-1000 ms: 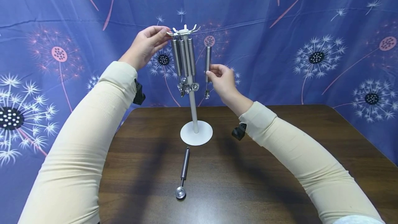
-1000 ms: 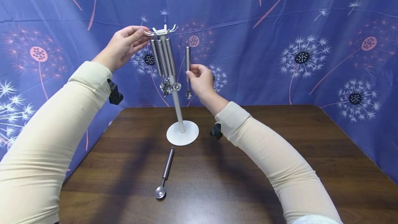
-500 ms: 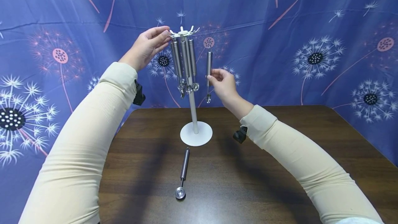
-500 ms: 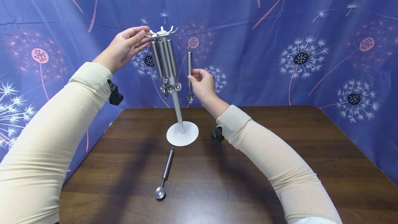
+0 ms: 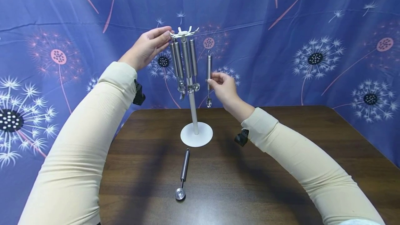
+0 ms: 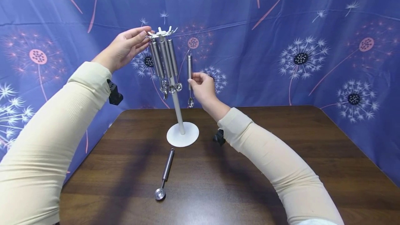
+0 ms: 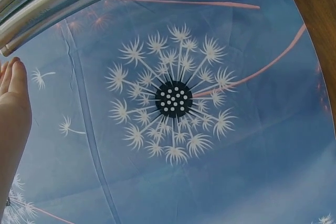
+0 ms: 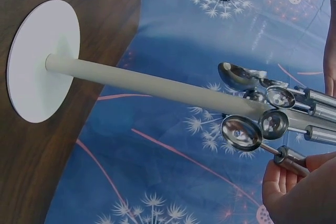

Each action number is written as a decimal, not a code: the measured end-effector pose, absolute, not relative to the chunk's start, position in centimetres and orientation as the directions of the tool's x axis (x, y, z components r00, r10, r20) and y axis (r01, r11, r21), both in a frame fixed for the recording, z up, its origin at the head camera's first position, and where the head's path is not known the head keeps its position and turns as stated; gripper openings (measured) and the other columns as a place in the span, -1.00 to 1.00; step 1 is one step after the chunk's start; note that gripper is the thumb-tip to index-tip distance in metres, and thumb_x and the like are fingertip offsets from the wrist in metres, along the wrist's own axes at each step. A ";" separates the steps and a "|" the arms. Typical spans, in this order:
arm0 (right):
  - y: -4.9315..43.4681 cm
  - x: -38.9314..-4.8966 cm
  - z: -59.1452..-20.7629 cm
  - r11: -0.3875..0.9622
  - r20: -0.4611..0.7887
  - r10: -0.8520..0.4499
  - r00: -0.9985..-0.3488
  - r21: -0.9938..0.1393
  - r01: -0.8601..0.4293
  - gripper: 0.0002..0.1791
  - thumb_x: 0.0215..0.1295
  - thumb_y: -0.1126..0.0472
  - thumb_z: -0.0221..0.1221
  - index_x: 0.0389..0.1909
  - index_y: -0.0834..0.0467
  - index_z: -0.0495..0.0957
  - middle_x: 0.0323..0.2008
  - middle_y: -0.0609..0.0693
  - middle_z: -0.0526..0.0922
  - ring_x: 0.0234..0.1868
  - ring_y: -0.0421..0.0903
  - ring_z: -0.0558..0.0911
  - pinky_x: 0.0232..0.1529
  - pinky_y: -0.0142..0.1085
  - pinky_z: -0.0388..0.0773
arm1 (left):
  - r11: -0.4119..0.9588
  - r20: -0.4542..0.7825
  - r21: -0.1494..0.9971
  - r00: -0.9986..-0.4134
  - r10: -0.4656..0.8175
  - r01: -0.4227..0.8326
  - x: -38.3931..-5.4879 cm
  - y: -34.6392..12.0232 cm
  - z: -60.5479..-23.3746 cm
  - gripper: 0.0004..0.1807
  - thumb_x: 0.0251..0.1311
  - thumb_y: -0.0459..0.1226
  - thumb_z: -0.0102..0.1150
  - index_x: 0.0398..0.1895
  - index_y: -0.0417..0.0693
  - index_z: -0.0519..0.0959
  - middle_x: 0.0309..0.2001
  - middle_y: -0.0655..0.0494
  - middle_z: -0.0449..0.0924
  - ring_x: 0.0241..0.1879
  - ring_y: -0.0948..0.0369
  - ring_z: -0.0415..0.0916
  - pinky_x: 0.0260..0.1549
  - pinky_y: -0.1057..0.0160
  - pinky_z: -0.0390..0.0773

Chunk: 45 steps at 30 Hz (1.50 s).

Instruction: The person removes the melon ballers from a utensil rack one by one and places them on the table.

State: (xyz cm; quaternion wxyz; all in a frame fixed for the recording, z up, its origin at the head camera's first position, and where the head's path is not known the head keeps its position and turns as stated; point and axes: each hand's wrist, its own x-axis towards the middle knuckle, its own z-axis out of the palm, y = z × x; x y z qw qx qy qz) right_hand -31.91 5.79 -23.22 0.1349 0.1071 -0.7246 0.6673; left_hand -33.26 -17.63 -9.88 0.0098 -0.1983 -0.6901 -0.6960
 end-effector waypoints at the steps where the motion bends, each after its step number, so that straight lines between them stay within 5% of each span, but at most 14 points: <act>1: 5.8 -31.9 -23.2 0.084 0.336 0.025 -0.941 -0.939 -0.333 -0.69 0.34 0.34 0.17 0.06 0.35 0.53 -0.26 -0.02 0.57 -0.31 -0.27 0.54 -0.15 -0.43 0.59 | -0.043 0.294 0.955 -0.920 0.257 0.294 -33.2 -17.6 -9.9 -0.38 0.38 -0.27 0.05 0.46 -0.16 0.16 0.47 -0.01 0.15 0.45 0.20 0.13 0.38 0.40 0.21; 26: 6.2 -31.2 -24.3 0.055 0.238 0.021 -0.971 -0.970 -0.237 -0.67 0.30 0.31 0.22 0.05 0.35 0.53 -0.32 -0.08 0.54 -0.35 -0.28 0.54 -0.20 -0.46 0.60 | 0.137 0.402 0.894 -0.898 0.176 0.427 -33.5 -17.9 -10.2 -0.48 0.33 -0.25 0.14 0.31 -0.26 0.38 0.32 -0.13 0.38 0.28 0.11 0.41 0.32 0.32 0.34; 36: 6.4 -30.9 -25.3 0.069 0.213 0.002 -0.977 -0.975 -0.213 -0.67 0.31 0.31 0.21 0.05 0.37 0.52 -0.33 -0.06 0.54 -0.35 -0.26 0.54 0.01 -0.23 0.62 | 0.146 0.386 0.898 -0.903 0.189 0.415 -33.1 -17.9 -10.2 -0.46 0.34 -0.21 0.13 0.32 -0.25 0.36 0.30 -0.13 0.38 0.30 0.11 0.38 0.28 0.38 0.37; 45: 6.5 -30.2 -26.2 0.091 0.153 -0.010 -0.988 -0.984 -0.153 -0.65 0.31 0.31 0.21 0.08 0.35 0.52 -0.28 -0.03 0.56 -0.28 -0.19 0.57 -0.04 -0.30 0.61 | 0.136 0.383 0.901 -0.902 0.199 0.412 -32.7 -18.1 -10.0 -0.48 0.35 -0.22 0.12 0.31 -0.29 0.35 0.33 -0.16 0.36 0.30 0.10 0.38 0.30 0.35 0.36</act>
